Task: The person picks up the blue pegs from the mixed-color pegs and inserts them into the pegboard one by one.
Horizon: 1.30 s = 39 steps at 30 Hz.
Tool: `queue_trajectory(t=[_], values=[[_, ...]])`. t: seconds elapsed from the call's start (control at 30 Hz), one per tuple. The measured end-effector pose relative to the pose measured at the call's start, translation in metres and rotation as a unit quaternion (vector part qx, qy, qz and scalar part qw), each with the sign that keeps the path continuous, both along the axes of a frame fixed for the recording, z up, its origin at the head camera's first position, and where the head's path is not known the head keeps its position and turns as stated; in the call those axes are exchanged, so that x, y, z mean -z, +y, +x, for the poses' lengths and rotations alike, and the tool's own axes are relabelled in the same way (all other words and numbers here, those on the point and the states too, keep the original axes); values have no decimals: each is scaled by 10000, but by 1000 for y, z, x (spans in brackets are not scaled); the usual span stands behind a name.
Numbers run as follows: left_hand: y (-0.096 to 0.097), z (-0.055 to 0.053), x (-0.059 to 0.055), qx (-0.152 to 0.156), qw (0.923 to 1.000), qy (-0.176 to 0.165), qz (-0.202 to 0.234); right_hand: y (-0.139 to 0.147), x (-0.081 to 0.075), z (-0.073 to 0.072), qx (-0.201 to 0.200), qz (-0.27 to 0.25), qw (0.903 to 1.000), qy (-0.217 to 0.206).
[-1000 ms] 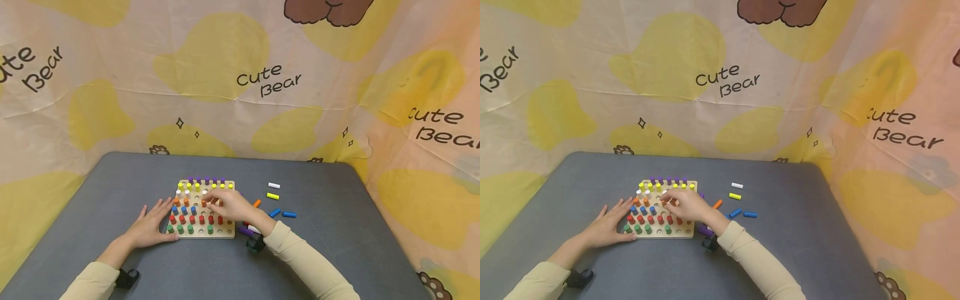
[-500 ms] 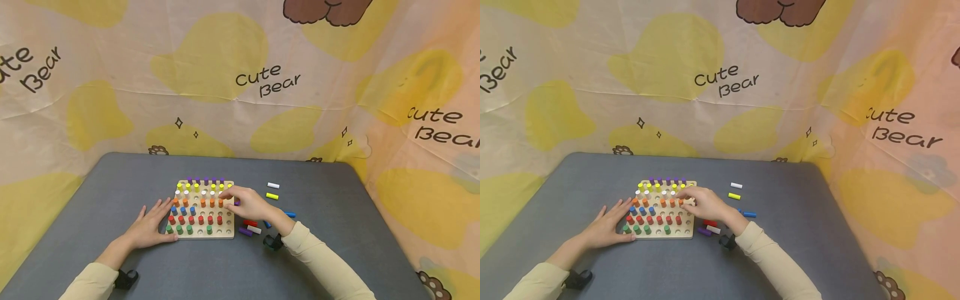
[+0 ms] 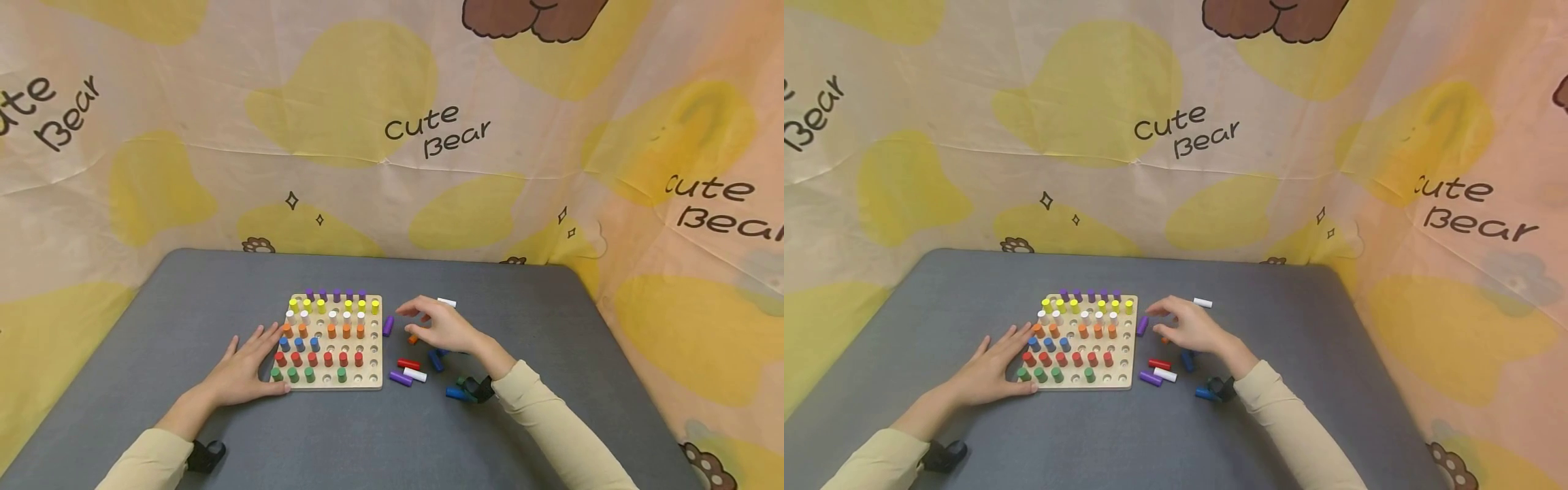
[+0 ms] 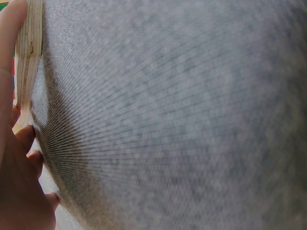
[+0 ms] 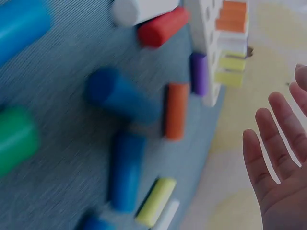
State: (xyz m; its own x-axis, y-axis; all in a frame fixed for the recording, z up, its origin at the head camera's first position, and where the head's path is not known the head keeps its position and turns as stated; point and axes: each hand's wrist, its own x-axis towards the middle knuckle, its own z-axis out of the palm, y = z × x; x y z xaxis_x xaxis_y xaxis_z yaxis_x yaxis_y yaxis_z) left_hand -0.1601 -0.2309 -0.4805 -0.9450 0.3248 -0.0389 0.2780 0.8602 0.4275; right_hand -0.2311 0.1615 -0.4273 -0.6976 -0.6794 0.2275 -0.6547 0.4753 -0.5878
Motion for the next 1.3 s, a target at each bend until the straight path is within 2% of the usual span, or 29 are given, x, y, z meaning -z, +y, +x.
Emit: queue_trajectory(t=[0.4,0.6,0.97,1.3], values=[[0,0,0,-13,10000,-35,-13,36,20,-4,231,528,9970,-515],[1,-1,0,-12,10000,-35,-23,52,28,-3,276,884,9945,-493],[1,0,-1,-36,10000,-65,-15,66,38,-4,264,1157,9925,-300],[1,1,-2,-42,10000,-54,-3,70,42,-6,226,1406,9883,-548]])
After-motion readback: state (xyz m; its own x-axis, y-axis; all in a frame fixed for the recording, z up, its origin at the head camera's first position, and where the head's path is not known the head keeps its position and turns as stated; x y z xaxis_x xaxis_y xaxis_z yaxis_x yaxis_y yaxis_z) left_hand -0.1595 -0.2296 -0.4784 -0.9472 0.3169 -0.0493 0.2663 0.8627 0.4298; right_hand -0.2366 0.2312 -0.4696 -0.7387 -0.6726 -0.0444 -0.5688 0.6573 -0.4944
